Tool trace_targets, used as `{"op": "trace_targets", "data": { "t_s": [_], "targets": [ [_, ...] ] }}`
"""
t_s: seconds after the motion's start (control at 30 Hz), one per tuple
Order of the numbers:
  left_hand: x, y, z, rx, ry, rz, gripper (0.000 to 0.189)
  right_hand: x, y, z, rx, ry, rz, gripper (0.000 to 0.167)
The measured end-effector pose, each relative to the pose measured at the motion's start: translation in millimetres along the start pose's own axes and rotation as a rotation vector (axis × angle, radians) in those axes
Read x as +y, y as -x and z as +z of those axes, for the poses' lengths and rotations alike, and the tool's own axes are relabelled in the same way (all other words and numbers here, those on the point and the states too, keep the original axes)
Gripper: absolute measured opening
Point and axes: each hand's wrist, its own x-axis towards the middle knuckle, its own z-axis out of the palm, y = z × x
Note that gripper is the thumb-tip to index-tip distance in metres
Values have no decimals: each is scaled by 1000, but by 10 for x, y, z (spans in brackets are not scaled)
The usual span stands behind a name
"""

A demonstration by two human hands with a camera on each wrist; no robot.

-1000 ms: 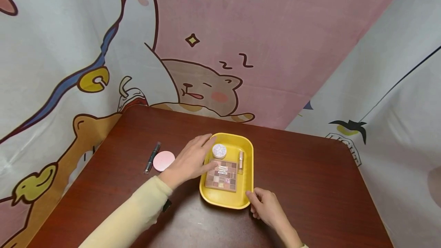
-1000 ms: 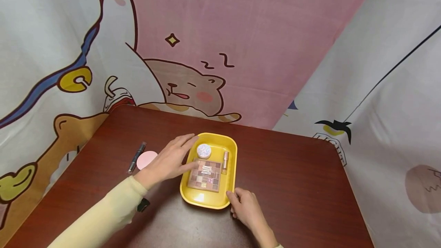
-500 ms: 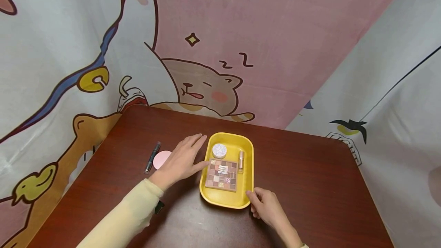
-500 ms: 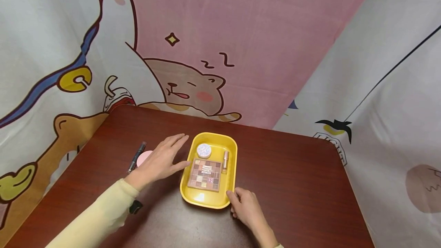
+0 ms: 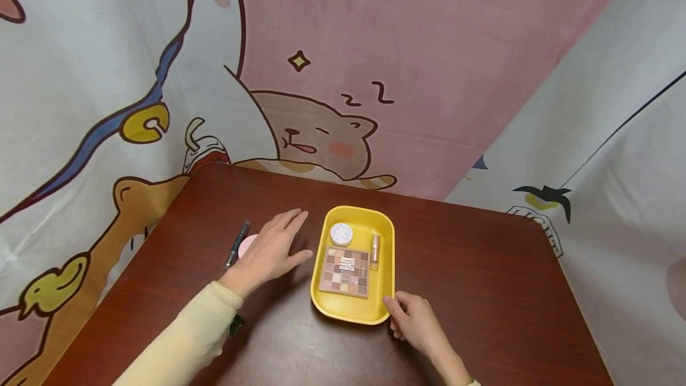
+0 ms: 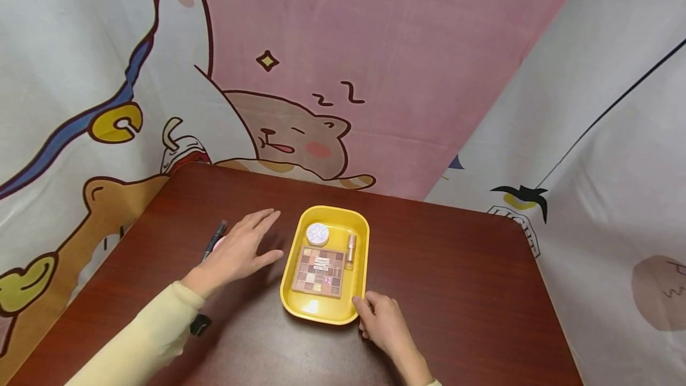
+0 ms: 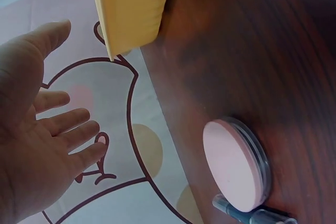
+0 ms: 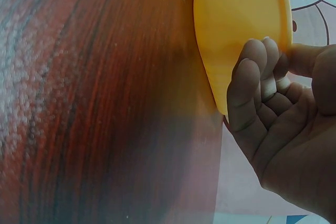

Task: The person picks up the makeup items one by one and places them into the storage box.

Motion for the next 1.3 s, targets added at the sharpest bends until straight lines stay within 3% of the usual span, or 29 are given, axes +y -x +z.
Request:
{"op": "trace_targets", "data": {
  "t_s": [0.47,0.83,1.3],
  "targets": [
    [-176,76,9,-9,-40,-58,88,3,-8,-6,-3,6,-1,39],
    [-417,188,46,-1,-57,-68,86,19,3,-8,-13,-8,29,39],
    [-704,289,83,-44,-80,-81,86,7,-20,5,-8,-1,24,38]
  ]
}}
